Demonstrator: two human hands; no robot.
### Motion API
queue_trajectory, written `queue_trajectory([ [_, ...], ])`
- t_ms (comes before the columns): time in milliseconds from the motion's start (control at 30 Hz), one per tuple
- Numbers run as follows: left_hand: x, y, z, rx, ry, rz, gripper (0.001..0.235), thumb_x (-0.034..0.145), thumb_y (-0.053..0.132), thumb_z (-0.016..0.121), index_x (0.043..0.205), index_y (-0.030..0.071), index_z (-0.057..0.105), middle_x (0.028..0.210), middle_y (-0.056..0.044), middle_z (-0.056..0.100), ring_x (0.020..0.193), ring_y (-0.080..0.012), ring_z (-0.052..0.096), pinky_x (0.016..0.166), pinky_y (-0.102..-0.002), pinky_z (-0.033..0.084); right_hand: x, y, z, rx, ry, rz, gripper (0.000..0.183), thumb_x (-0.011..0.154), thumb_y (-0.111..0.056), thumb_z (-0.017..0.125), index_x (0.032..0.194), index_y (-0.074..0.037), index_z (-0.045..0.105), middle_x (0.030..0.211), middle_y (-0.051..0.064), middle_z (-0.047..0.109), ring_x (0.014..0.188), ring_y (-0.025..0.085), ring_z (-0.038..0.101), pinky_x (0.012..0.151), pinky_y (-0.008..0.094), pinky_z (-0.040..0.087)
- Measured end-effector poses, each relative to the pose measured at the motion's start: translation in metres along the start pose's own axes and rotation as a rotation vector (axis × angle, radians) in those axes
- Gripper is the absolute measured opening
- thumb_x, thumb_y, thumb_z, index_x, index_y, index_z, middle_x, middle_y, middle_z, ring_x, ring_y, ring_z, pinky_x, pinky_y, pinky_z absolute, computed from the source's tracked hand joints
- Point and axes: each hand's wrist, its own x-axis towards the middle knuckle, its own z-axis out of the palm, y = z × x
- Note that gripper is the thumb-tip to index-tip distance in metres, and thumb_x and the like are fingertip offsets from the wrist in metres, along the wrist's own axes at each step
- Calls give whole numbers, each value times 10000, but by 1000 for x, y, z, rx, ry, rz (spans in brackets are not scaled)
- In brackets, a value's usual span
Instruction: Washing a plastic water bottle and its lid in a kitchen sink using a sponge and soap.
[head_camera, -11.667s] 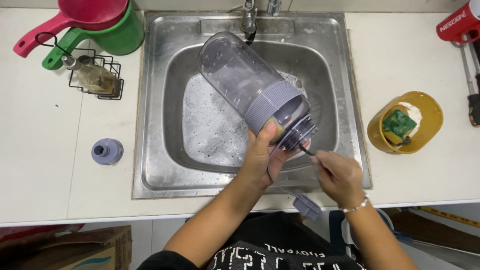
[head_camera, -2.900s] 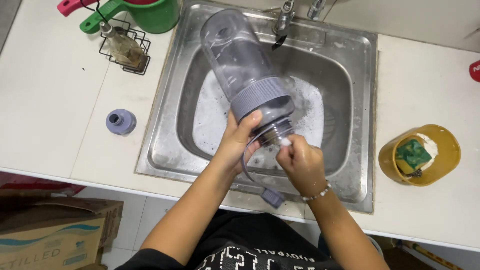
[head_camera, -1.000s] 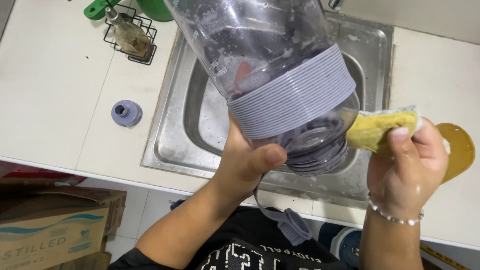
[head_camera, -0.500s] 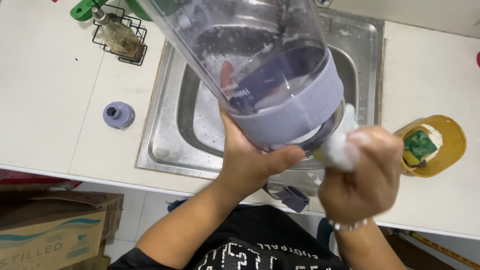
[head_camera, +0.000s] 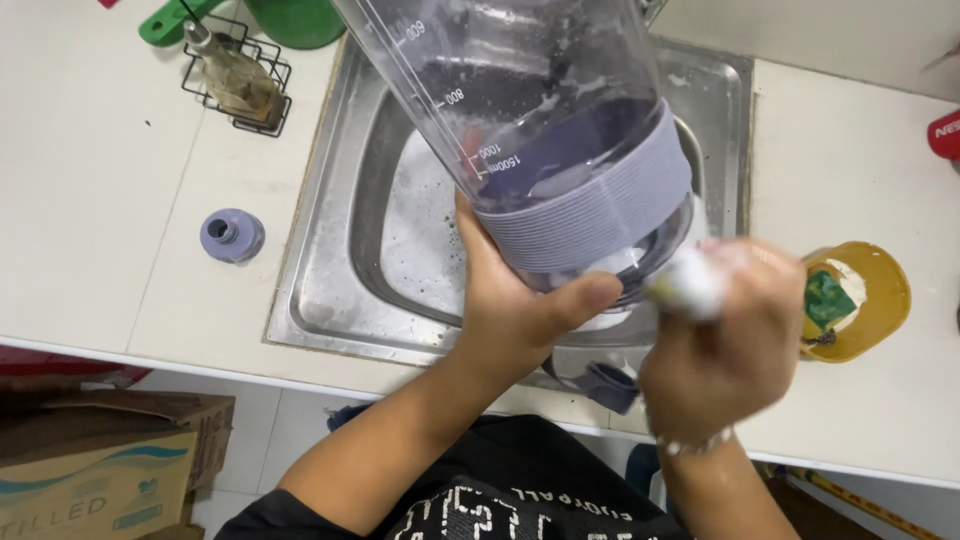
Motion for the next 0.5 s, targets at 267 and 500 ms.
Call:
queue_trajectory([
  [267, 11, -3, -1, 66, 30, 86, 1157, 868, 343, 856, 1609, 62, 13, 1495, -162, 406, 1376, -256, 518, 1183, -415, 494, 17, 0, 2, -29, -47, 46, 128, 1027, -50, 771, 1084, 1, 667, 1077, 115, 658, 1070, 282, 627, 917, 369, 473],
  [500, 11, -5, -1, -1, 72, 25, 1011, 889, 303, 819, 1590, 19, 149, 1451, -172, 423, 1341, -241, 503, 1187, -394, 450, 11, 20, 6, 190, -62, 230, 153, 1042, -86, 737, 1068, 47, 665, 1108, 94, 642, 1006, 233, 590, 889, 303, 481],
])
